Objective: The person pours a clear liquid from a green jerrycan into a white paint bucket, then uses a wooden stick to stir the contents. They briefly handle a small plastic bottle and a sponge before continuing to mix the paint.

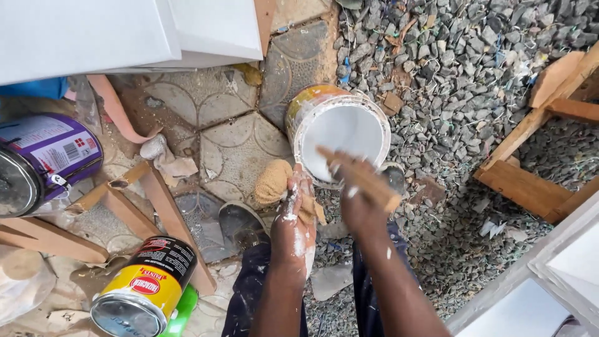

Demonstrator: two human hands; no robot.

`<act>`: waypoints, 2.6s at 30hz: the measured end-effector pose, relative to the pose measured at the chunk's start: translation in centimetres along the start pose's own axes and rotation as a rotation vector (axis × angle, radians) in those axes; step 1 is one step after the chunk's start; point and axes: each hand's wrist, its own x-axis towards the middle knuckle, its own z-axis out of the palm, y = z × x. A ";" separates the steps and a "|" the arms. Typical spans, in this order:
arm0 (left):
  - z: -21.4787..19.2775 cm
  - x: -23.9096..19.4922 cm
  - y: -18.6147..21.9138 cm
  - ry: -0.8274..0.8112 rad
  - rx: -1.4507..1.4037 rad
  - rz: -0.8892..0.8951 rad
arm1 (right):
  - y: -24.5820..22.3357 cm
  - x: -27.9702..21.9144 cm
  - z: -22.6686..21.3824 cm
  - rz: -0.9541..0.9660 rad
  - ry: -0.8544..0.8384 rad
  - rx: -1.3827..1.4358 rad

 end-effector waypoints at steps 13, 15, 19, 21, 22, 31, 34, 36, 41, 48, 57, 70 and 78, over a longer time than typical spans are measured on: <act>-1.4 0.9 -1.5 -0.032 -0.092 0.047 | 0.1 0.3 1.2 0.098 0.027 0.052; -1.4 0.8 -1.5 -0.056 -0.055 0.028 | 0.1 -1.7 0.7 0.400 0.085 0.184; -1.9 1.1 -1.9 -0.139 -0.081 0.065 | 0.0 -0.5 2.2 0.319 -0.090 0.068; -2.3 1.1 -1.8 -0.085 -0.059 0.034 | 1.8 0.2 2.8 0.007 0.062 0.148; -2.3 1.1 -1.7 -0.079 -0.059 0.038 | 1.3 -0.1 2.0 0.008 0.056 0.152; -3.6 1.1 -2.2 -0.166 -0.167 0.091 | -1.7 1.6 1.0 0.434 -0.353 -0.082; -4.2 1.0 -2.6 -0.091 -0.250 0.055 | -0.2 0.2 0.2 0.368 -0.139 -0.279; -4.3 1.2 -2.6 -0.175 -0.207 0.091 | -1.1 -0.7 0.6 0.471 -0.270 -0.355; -3.3 0.8 -2.0 -0.066 -0.232 0.046 | 2.0 0.6 1.5 0.105 -0.102 0.059; -2.2 1.0 -2.1 -0.138 -0.248 0.130 | 0.2 -1.1 1.6 0.153 -0.311 -0.052; -2.4 1.0 -1.8 -0.133 -0.134 0.107 | 1.9 -2.0 0.7 0.160 -0.293 -0.015; -8.2 2.8 -4.9 -0.675 -0.789 0.160 | 2.2 -4.2 -3.5 -0.045 -0.058 0.238; -6.0 1.6 -3.7 -0.087 -0.336 0.032 | 3.3 -3.4 -3.2 0.167 -0.286 -0.298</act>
